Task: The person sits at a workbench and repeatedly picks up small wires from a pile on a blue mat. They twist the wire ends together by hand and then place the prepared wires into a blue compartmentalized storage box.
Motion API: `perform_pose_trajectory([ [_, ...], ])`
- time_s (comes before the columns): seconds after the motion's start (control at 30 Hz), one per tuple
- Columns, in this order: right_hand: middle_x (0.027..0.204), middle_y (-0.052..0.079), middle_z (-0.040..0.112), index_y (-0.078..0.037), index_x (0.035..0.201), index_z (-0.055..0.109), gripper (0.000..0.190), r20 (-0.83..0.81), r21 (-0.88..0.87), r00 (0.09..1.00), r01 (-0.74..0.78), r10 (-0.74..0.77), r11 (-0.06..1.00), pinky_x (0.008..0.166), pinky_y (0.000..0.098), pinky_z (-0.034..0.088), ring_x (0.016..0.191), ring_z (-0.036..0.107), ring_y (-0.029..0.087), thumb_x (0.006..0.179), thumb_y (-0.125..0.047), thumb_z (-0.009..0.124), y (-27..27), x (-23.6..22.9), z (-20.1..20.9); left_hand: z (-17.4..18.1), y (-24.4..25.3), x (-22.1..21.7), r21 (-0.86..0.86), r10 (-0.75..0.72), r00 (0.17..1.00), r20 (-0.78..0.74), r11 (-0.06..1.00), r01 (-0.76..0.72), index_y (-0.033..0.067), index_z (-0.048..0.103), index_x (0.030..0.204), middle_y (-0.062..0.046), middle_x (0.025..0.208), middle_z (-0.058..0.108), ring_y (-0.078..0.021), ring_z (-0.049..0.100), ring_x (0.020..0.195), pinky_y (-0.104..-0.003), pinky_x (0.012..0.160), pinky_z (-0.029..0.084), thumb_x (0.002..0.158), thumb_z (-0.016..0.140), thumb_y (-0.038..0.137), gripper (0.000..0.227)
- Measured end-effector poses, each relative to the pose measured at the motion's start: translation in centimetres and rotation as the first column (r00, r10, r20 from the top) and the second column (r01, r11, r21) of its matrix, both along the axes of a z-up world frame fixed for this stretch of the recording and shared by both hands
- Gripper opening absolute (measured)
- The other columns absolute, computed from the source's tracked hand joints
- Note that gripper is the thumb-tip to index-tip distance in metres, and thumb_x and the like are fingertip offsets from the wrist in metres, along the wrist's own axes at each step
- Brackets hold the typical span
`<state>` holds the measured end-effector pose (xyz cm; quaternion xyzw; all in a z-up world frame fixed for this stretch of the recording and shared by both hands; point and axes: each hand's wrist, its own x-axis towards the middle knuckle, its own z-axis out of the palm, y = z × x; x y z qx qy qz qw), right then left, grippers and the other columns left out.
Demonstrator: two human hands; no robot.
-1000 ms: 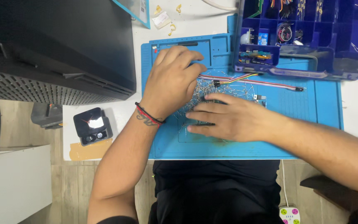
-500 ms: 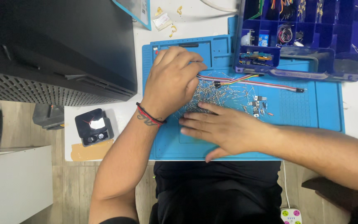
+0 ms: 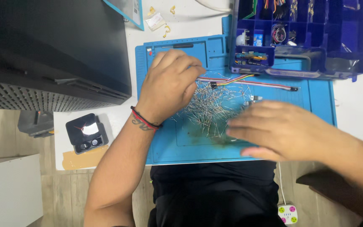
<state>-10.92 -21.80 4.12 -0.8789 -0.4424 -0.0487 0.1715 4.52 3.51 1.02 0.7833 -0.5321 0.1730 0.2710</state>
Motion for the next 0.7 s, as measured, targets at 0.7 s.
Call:
perform_pose_trajectory([
  [0.7,0.154,0.016,0.051,-0.007,0.149,0.049,0.087,-0.046,-0.078,0.935,0.349,-0.353,0.934,0.118,0.0515,0.040,0.146,0.047,0.036,0.090,-0.070,0.060,0.7,-9.5,-7.5,-0.7,-1.0,-0.7,0.009,-0.176,0.980,-0.091,0.984,0.178,0.0083,0.070,0.104,-0.004,0.107,0.069,-0.0305,0.058,0.097,-0.044,0.082,0.044,0.085,0.062,-0.005,0.025],
])
